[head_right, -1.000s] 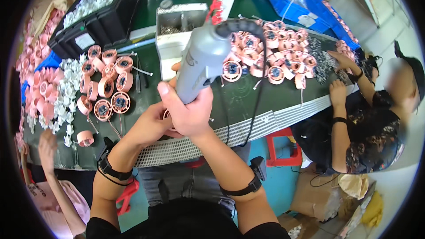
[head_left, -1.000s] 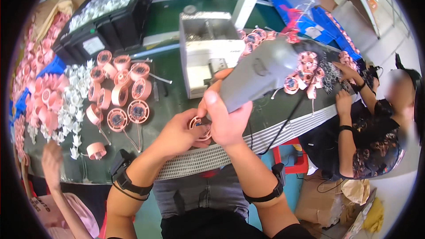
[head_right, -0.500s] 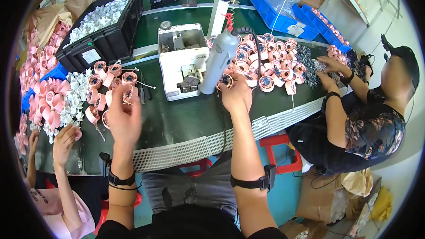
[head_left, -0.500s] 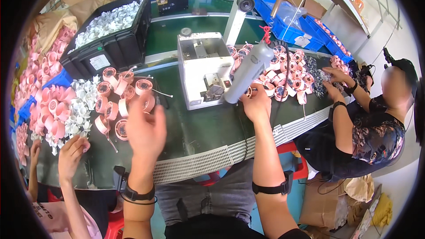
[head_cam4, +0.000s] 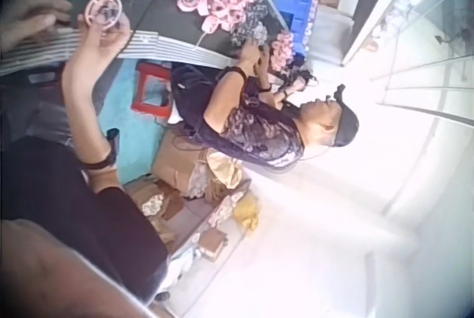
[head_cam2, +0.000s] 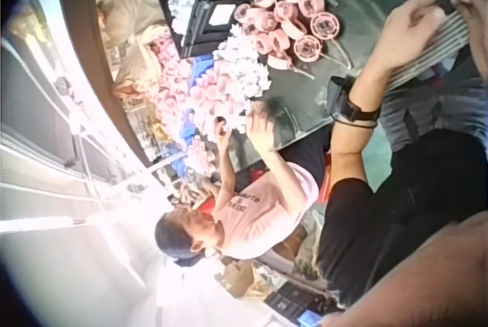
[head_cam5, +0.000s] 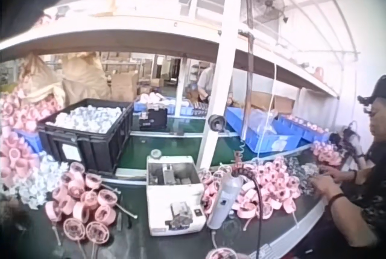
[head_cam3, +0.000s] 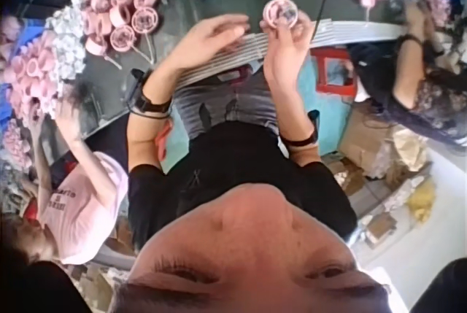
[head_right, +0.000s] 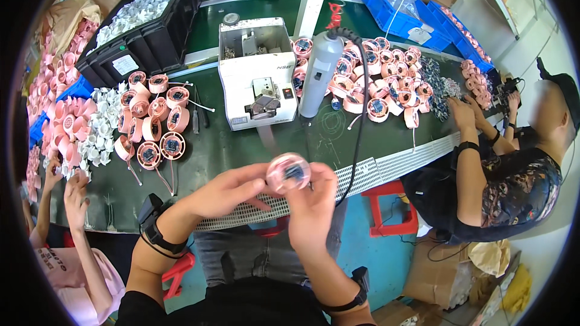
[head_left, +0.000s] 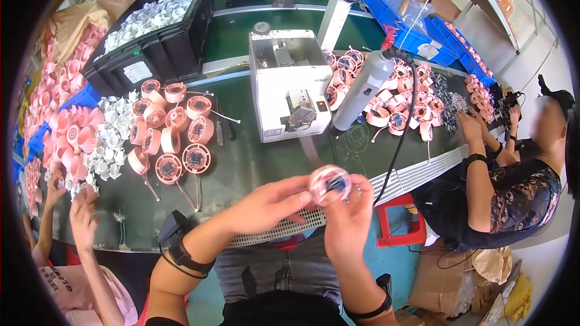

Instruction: The person is assembling pink plastic components with wires on an assembly line using an electric tool.

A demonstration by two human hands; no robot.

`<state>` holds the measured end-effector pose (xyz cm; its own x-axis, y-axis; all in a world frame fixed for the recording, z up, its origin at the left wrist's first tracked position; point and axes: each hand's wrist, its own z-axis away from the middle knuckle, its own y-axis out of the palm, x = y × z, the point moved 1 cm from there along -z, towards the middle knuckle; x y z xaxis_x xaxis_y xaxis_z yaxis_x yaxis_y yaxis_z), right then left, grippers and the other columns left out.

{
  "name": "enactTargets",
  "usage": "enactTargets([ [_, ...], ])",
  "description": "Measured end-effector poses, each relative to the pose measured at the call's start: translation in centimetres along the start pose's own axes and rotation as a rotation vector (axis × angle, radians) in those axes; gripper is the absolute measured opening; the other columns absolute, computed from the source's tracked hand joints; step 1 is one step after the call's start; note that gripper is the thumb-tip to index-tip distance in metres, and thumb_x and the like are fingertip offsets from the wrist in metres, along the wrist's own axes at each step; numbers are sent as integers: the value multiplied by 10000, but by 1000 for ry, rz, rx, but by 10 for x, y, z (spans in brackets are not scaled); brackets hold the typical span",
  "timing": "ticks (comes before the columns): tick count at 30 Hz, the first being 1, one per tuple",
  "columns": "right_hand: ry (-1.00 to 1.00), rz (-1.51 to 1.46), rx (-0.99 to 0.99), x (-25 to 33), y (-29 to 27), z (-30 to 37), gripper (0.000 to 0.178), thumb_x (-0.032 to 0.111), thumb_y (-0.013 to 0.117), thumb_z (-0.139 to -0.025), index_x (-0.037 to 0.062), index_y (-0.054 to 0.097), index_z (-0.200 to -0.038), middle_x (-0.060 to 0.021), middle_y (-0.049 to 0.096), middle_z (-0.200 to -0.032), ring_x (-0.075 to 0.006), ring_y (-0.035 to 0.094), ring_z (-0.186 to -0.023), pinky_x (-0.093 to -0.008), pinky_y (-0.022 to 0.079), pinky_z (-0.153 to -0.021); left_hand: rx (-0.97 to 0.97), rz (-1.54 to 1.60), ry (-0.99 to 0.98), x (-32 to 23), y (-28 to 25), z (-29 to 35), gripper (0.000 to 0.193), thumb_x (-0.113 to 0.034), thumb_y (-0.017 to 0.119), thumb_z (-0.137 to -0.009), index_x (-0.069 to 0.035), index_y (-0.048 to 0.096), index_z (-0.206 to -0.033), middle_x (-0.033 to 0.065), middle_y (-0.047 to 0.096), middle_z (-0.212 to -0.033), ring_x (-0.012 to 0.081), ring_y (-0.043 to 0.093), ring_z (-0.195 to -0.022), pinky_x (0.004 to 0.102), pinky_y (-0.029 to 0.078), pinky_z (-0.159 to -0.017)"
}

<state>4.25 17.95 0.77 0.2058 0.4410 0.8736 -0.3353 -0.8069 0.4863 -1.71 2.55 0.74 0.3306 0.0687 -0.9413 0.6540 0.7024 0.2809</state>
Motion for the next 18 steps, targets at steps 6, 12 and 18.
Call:
enactTargets([
  [6, -61, 229, 154, -13, 5, -4, 384, -83, 662, -848, -7, 462, -1167, -142, 503, -1174, -181, 610, -998, -288, 552, -786, -27, 270, 71, -1, 0, 2, 444, -214, 461, -1036, -36, 366, -1431, 113, 505, -1347, 221, 523, -1239, 415, 456, -1056],
  [12, -567, 809, 149, -7, 9, -13, 173, -32, 763, -768, -4, 656, -901, -112, 651, -859, -172, 651, -708, -262, 531, -606, -121, 349, 213, 9, -9, -1, 354, -100, 574, -983, -16, 443, -1301, 83, 580, -1250, 156, 546, -1172, 320, 436, -1030],
  [18, -354, 617, 170, -16, 11, -17, 171, -40, 753, -788, -36, 659, -930, -133, 692, -906, -167, 698, -751, -251, 564, -658, -168, 422, 217, 10, -15, -2, 282, -84, 609, -962, -19, 471, -1199, 71, 601, -1210, 125, 560, -1115, 297, 441, -991],
])
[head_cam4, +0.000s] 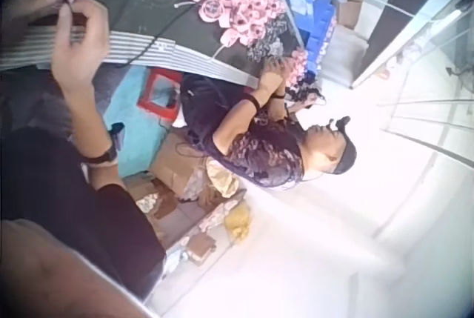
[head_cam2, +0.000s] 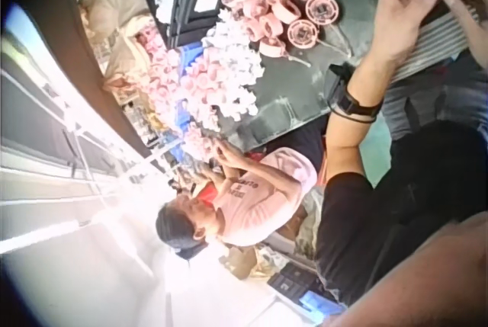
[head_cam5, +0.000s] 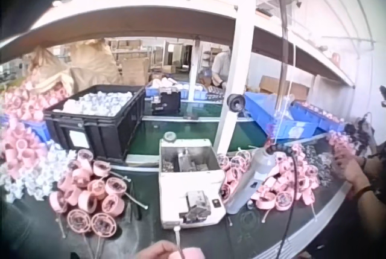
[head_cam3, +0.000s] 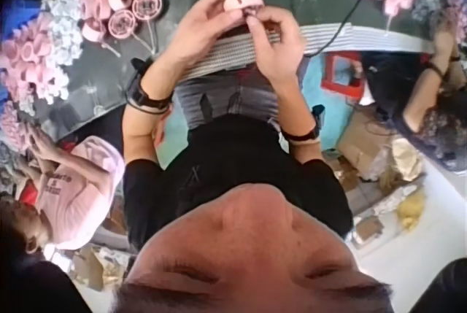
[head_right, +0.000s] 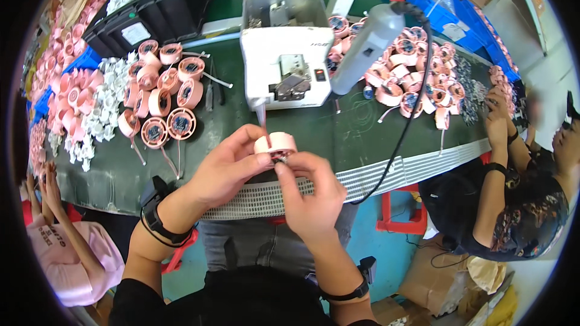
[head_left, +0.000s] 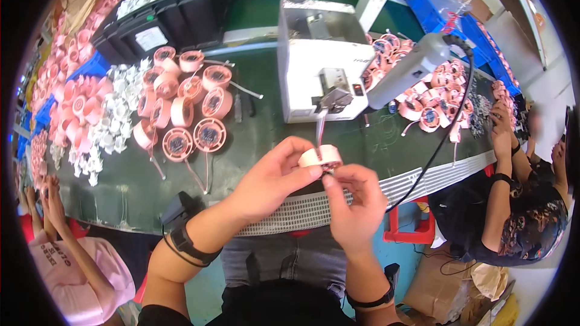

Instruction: The person is assembling pink plastic components with wires on an assembly line using an electric tool.

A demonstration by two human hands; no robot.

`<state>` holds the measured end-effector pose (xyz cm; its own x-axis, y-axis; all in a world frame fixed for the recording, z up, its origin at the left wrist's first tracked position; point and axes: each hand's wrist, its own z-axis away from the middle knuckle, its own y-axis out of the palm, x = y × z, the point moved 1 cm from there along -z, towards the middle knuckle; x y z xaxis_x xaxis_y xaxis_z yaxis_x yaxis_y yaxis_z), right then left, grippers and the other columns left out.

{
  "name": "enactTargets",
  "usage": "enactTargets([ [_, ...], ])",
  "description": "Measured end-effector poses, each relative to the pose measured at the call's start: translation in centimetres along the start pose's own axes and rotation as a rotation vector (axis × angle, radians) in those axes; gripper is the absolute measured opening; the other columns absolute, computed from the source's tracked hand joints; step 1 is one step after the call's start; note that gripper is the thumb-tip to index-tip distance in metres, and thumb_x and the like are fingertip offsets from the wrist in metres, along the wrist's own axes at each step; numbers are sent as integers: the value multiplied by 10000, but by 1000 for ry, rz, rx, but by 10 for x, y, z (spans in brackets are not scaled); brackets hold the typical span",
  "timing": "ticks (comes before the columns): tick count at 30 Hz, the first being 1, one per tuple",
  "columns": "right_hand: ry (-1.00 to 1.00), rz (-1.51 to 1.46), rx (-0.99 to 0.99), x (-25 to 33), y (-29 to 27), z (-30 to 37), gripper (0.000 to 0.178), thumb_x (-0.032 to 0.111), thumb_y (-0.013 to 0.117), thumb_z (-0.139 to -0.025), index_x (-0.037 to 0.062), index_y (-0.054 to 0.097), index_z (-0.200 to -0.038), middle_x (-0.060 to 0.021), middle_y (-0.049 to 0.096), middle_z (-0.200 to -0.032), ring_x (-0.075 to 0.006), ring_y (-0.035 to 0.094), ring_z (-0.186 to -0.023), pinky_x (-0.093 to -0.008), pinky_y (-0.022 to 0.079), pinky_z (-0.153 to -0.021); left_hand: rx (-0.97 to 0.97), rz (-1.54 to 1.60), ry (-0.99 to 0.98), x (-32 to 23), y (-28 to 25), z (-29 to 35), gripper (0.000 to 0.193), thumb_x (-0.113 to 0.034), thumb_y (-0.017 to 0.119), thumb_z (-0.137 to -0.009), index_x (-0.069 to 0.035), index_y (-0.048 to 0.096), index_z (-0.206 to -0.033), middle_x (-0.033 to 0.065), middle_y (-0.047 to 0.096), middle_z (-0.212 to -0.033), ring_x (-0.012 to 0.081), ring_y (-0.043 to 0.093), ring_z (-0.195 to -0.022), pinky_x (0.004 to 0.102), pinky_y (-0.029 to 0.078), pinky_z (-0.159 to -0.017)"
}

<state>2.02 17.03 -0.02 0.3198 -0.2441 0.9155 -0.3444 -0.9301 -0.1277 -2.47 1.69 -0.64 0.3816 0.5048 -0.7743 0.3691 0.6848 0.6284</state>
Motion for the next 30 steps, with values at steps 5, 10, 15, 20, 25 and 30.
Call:
enactTargets([
  [5, 150, -132, 42, 0, -2, -5, 165, -85, 705, -824, -67, 669, -985, -127, 701, -926, -151, 699, -773, -246, 581, -699, -48, 26, -4, 0, 1, -1, 288, -126, 576, -988, -8, 465, -1226, 72, 613, -1185, 130, 577, -1098, 303, 462, -984],
  [10, 245, -313, 4, 9, 6, -8, 161, -89, 694, -835, -72, 673, -994, -147, 697, -929, -153, 698, -775, -247, 583, -694, -14, 25, 13, -9, 9, 3, 424, -161, 507, -1025, 9, 397, -1397, 105, 577, -1282, 151, 553, -1169, 304, 448, -1017],
  [15, 54, -132, 3, 2, 8, -9, 156, -83, 714, -814, -59, 689, -967, -149, 700, -925, -166, 700, -771, -251, 584, -693, -26, -57, 30, -7, 8, 4, 436, -136, 466, -1032, 5, 398, -1439, 109, 549, -1328, 169, 529, -1212, 316, 449, -1032],
  [20, -69, 78, 38, 2, 4, -10, 147, -77, 731, -794, -53, 701, -936, -156, 700, -927, -177, 700, -784, -260, 588, -700, -14, -98, 57, -5, 6, 5, 438, -122, 450, -1033, 13, 383, -1444, 114, 545, -1333, 176, 532, -1209, 320, 464, -1020],
  [25, 137, -168, 38, 12, 6, -8, 146, -81, 695, -837, -46, 684, -979, -138, 699, -910, -145, 678, -782, -256, 585, -697, -16, -129, 163, -7, 11, 7, 441, -119, 453, -1032, 13, 377, -1446, 120, 552, -1324, 180, 543, -1196, 323, 469, -1009],
  [30, 197, -231, 46, 9, 4, -6, 152, -81, 693, -840, -39, 682, -986, -140, 685, -963, -139, 674, -795, -244, 575, -695, 26, -343, 153, -10, 10, 10, 465, -108, 435, -1034, 10, 345, -1475, 123, 514, -1381, 186, 518, -1239, 329, 432, -1038],
])
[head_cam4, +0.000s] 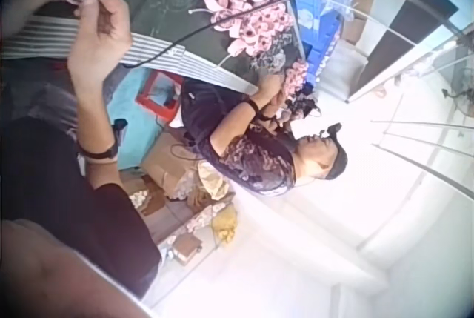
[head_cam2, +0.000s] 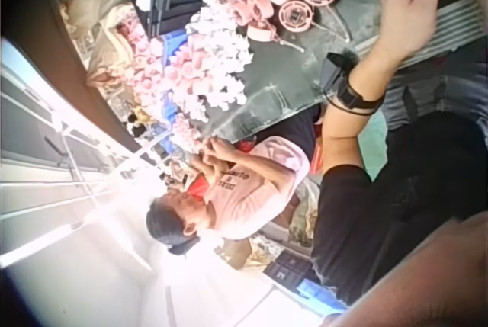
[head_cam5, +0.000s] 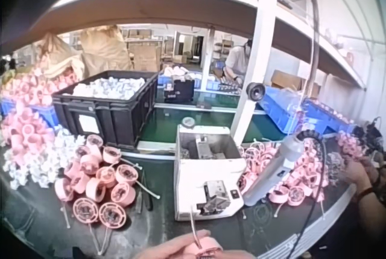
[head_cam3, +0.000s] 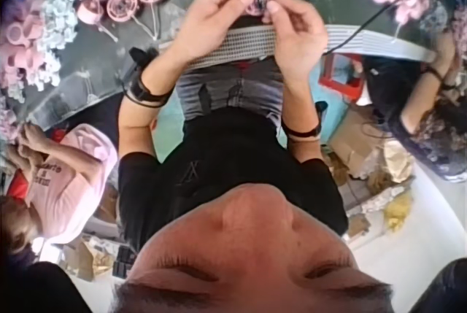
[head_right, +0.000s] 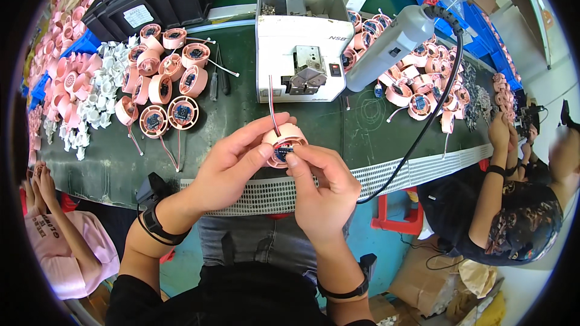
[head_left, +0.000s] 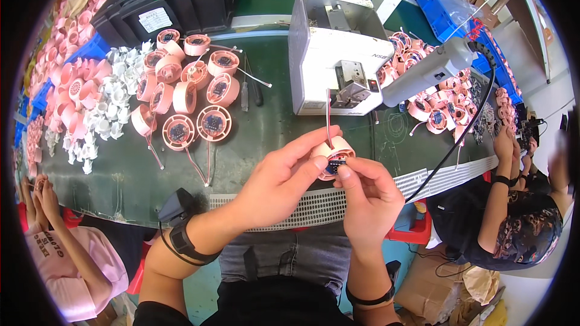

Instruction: The person is assembling pink plastic components with wires on an assembly line using an electric tool.

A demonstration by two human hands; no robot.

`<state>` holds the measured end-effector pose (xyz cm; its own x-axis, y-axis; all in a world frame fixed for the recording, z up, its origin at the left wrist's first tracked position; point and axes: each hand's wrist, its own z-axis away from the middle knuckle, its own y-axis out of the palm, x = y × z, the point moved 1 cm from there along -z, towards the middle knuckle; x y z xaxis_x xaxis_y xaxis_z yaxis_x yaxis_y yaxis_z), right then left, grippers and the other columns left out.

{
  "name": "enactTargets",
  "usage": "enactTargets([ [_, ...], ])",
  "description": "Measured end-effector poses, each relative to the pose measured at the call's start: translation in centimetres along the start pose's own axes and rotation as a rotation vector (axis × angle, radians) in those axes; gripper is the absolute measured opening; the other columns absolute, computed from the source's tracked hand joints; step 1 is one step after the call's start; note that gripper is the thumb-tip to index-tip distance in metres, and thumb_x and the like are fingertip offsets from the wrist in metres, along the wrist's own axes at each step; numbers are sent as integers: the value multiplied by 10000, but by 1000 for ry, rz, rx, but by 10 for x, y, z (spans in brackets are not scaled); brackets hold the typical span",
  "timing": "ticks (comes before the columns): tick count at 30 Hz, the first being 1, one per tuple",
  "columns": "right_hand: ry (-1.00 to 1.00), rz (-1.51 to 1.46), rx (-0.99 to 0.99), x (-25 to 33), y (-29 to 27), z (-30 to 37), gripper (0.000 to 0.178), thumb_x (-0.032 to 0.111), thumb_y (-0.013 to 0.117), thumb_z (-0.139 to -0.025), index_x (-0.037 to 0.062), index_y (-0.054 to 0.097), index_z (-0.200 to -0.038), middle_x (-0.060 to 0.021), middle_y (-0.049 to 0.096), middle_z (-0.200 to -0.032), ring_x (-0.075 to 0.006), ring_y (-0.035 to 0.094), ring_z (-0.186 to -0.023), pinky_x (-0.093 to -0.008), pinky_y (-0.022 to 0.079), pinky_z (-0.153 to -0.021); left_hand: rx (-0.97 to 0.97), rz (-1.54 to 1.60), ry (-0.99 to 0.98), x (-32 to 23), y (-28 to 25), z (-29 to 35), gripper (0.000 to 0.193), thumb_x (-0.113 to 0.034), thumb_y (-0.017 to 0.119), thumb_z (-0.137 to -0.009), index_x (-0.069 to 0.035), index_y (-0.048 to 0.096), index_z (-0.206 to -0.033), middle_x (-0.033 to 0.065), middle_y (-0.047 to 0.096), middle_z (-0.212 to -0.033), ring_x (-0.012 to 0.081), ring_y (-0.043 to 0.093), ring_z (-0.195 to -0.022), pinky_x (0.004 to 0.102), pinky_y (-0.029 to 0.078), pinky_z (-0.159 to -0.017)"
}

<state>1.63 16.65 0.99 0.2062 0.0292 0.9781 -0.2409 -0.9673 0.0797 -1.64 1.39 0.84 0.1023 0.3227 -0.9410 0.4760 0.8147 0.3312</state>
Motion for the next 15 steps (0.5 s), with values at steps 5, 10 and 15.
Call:
enactTargets([
  [5, -184, 230, 16, -6, -4, -6, 183, -63, 752, -782, -10, 717, -953, -121, 661, -954, -170, 664, -780, -257, 544, -677, -52, -26, 45, 6, -1, -1, 427, -123, 437, -1040, 21, 392, -1439, 119, 591, -1264, 149, 556, -1144, 294, 461, -985],
  [10, -389, 486, -7, -6, -7, -7, 247, -43, 791, -738, 28, 738, -968, -104, 581, -1054, -197, 613, -890, -281, 513, -769, -30, 57, -2, 2, 4, 0, 424, -116, 415, -1045, 15, 382, -1447, 104, 568, -1290, 144, 543, -1157, 294, 454, -991],
  [15, 5, -192, -5, -11, 2, -11, 363, -137, 720, -776, -36, 577, -1094, -122, 592, -1112, -210, 616, -1041, -337, 531, -910, -13, 218, -22, 3, 5, -2, 411, -76, 428, -1032, -13, 366, -1434, 98, 549, -1268, 146, 514, -1200, 305, 442, -1014],
])
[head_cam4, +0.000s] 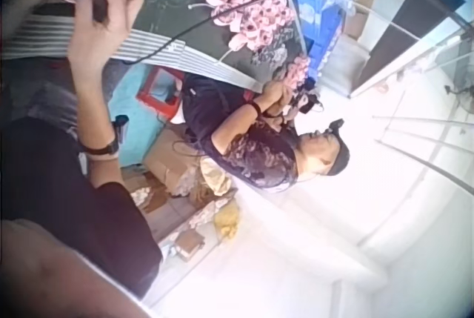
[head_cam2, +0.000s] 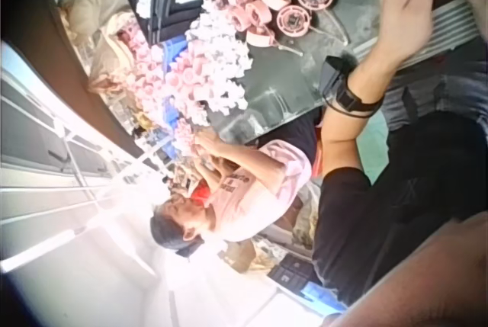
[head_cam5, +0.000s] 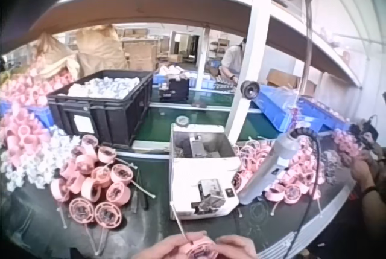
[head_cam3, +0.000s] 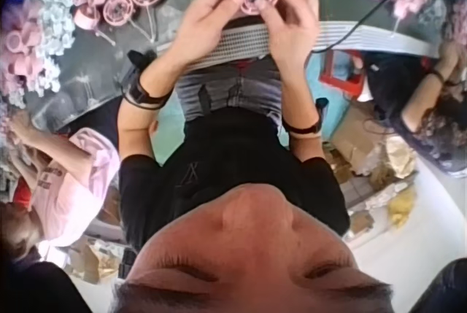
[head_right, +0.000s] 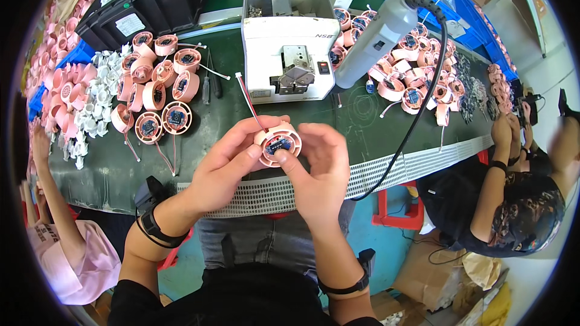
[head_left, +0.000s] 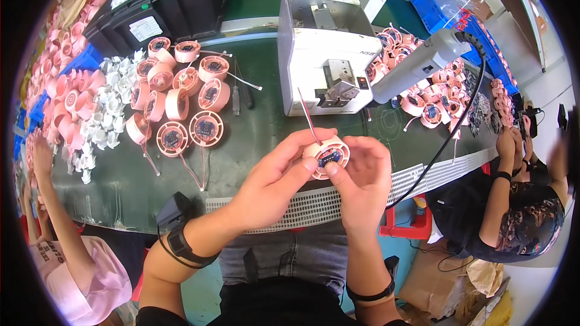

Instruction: The person is assembling pink plastic components with wires on an assembly line using an electric tool.

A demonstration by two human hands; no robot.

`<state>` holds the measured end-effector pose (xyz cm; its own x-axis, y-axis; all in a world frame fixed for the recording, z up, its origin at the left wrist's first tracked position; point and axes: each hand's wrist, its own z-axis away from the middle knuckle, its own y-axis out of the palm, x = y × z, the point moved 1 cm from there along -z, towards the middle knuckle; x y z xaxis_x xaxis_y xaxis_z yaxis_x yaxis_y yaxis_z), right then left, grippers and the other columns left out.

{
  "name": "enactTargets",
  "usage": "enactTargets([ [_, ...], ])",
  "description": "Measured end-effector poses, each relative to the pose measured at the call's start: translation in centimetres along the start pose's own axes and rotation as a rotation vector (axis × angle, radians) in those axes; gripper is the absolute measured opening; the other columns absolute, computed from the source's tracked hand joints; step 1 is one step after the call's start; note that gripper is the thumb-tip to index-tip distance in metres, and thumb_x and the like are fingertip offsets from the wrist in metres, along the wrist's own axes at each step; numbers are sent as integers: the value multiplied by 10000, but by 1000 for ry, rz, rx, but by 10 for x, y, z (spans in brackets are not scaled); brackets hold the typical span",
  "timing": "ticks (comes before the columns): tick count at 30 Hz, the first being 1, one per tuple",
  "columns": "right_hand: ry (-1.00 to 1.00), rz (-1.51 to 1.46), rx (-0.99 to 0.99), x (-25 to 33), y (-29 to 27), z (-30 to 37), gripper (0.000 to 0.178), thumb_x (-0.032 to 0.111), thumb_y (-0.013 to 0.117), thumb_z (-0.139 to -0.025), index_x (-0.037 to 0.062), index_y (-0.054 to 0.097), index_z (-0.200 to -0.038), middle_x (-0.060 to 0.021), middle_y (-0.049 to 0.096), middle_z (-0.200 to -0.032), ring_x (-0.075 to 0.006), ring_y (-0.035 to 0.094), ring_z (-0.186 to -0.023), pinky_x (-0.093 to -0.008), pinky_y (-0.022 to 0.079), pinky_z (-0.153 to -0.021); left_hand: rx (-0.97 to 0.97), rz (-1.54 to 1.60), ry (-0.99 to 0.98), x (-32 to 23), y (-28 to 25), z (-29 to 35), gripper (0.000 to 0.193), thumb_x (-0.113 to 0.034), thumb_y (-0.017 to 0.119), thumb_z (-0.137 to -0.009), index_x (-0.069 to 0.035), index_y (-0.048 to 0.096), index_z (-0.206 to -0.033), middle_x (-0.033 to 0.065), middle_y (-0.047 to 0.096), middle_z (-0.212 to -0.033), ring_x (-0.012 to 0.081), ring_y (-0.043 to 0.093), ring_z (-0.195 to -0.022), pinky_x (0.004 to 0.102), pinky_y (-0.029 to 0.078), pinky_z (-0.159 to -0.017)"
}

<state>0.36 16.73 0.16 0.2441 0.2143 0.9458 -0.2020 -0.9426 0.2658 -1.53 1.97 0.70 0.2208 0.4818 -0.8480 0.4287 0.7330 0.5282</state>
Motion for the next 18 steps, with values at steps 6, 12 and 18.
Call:
enactTargets([
  [6, 160, -125, 142, -4, -17, -4, 339, -146, 715, -779, -49, 587, -1078, -120, 606, -1108, -201, 640, -1020, -320, 567, -886, -91, -228, 48, 10, 2, -1, 383, -17, 608, -930, -42, 419, -1262, 93, 599, -1171, 145, 604, -1069, 308, 506, -916],
  [12, 108, 18, 284, -2, -23, -8, 280, -152, 685, -800, -68, 635, -1062, -131, 589, -1167, -223, 649, -1034, -331, 578, -900, -139, -355, -70, -3, -4, -4, 299, -56, 675, -900, 7, 526, -1152, 87, 669, -1009, 126, 657, -915, 274, 555, -808],
  [18, 132, 14, 292, -1, -28, -9, 266, -155, 645, -826, -71, 643, -1079, -135, 585, -1189, -239, 647, -1064, -329, 566, -915, -29, -348, -109, -3, -7, -5, 375, 25, 577, -942, 8, 502, -1309, 107, 633, -1176, 148, 626, -1060, 307, 559, -899],
])
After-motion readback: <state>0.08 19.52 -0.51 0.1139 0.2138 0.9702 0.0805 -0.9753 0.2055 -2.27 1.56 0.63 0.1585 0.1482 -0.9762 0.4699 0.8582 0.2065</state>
